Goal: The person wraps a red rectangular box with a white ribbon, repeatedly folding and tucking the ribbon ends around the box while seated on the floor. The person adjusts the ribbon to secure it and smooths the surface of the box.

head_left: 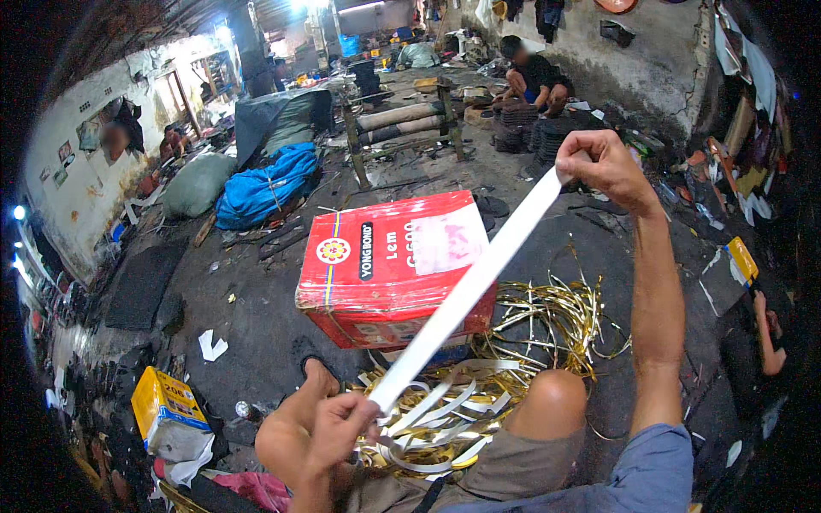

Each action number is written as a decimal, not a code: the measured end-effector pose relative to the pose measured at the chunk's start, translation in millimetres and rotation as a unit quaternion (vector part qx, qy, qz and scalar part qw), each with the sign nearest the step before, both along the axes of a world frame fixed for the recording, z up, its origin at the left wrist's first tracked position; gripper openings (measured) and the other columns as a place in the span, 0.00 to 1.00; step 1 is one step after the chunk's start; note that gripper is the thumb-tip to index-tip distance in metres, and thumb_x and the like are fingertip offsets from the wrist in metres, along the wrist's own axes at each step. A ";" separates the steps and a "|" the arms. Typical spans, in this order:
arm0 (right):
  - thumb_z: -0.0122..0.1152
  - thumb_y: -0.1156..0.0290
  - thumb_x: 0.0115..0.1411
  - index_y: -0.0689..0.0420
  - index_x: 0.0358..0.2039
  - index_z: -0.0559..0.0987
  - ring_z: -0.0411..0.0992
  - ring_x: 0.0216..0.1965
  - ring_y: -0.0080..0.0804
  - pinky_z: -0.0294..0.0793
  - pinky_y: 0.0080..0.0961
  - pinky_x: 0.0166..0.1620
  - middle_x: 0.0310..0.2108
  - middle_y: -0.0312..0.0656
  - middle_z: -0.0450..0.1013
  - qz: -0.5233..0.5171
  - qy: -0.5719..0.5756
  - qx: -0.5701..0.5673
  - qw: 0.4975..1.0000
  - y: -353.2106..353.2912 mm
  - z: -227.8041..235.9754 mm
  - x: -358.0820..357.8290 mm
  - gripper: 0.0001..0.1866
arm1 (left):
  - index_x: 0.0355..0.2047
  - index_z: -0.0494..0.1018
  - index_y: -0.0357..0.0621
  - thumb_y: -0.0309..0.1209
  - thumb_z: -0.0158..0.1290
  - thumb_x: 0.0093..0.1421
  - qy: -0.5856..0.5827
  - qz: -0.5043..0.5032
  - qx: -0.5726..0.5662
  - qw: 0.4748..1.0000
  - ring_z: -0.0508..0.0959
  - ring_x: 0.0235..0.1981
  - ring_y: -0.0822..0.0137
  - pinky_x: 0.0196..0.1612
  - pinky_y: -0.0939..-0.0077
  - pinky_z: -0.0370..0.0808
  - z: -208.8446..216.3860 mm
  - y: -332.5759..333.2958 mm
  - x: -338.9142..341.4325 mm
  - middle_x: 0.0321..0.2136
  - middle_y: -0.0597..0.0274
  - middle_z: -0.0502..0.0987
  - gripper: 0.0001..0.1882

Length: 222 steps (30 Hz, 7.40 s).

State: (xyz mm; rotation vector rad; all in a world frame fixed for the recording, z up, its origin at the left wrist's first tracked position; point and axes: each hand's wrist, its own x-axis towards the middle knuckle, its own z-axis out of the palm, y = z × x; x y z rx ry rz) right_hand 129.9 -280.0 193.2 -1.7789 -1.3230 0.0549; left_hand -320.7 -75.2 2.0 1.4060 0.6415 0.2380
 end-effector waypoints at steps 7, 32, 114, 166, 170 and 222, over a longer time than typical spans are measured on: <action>0.71 0.64 0.63 0.59 0.39 0.85 0.74 0.28 0.17 0.72 0.18 0.30 0.31 0.33 0.80 0.039 0.134 -0.101 0.985 28.8 -31.9 26.2 0.11 | 0.32 0.81 0.40 0.33 0.59 0.68 0.061 -0.011 0.235 0.970 0.74 0.25 0.80 0.30 0.81 0.71 40.4 102.9 -34.2 0.22 0.70 0.78 0.10; 0.68 0.62 0.56 0.56 0.27 0.85 0.78 0.42 0.46 0.80 0.45 0.41 0.35 0.44 0.77 -0.101 -0.286 -0.028 0.952 120.0 -173.4 -43.9 0.10 | 0.36 0.81 0.32 0.23 0.62 0.63 -0.204 -0.052 0.516 0.830 0.72 0.29 0.72 0.33 0.74 0.70 0.0 67.7 284.0 0.30 0.61 0.76 0.05; 0.60 0.65 0.67 0.67 0.29 0.82 0.73 0.27 0.25 0.73 0.34 0.33 0.22 0.47 0.78 -0.265 0.163 0.077 0.947 146.2 -245.2 -2.9 0.16 | 0.31 0.86 0.39 0.27 0.67 0.57 -0.212 -0.089 0.370 0.900 0.82 0.28 0.73 0.33 0.77 0.79 -4.0 65.6 324.6 0.29 0.61 0.86 0.04; 0.50 0.46 0.75 0.58 0.32 0.77 0.66 0.22 0.29 0.68 0.30 0.27 0.22 0.37 0.69 -0.453 0.330 0.253 0.789 -81.3 -611.8 78.0 0.27 | 0.34 0.84 0.38 0.22 0.62 0.57 -0.332 -0.159 0.464 0.806 0.83 0.32 0.66 0.35 0.72 0.78 5.3 60.3 332.8 0.32 0.56 0.83 0.04; 0.52 0.59 0.76 0.61 0.51 0.79 0.79 0.50 0.40 0.74 0.36 0.55 0.48 0.45 0.80 -0.418 0.124 0.330 0.837 -0.5 -391.9 61.6 0.18 | 0.34 0.84 0.38 0.23 0.62 0.58 -0.288 -0.128 0.486 0.815 0.81 0.30 0.68 0.34 0.73 0.77 2.0 75.4 307.4 0.32 0.56 0.83 0.04; 0.64 0.61 0.62 0.57 0.31 0.86 0.76 0.48 0.52 0.78 0.50 0.48 0.44 0.51 0.75 -0.112 -0.057 -0.415 0.901 -15.2 -356.8 -93.5 0.12 | 0.56 0.78 0.48 0.33 0.65 0.57 -0.322 -0.156 0.726 0.587 0.78 0.53 0.49 0.55 0.55 0.78 0.7 59.3 286.0 0.53 0.52 0.78 0.25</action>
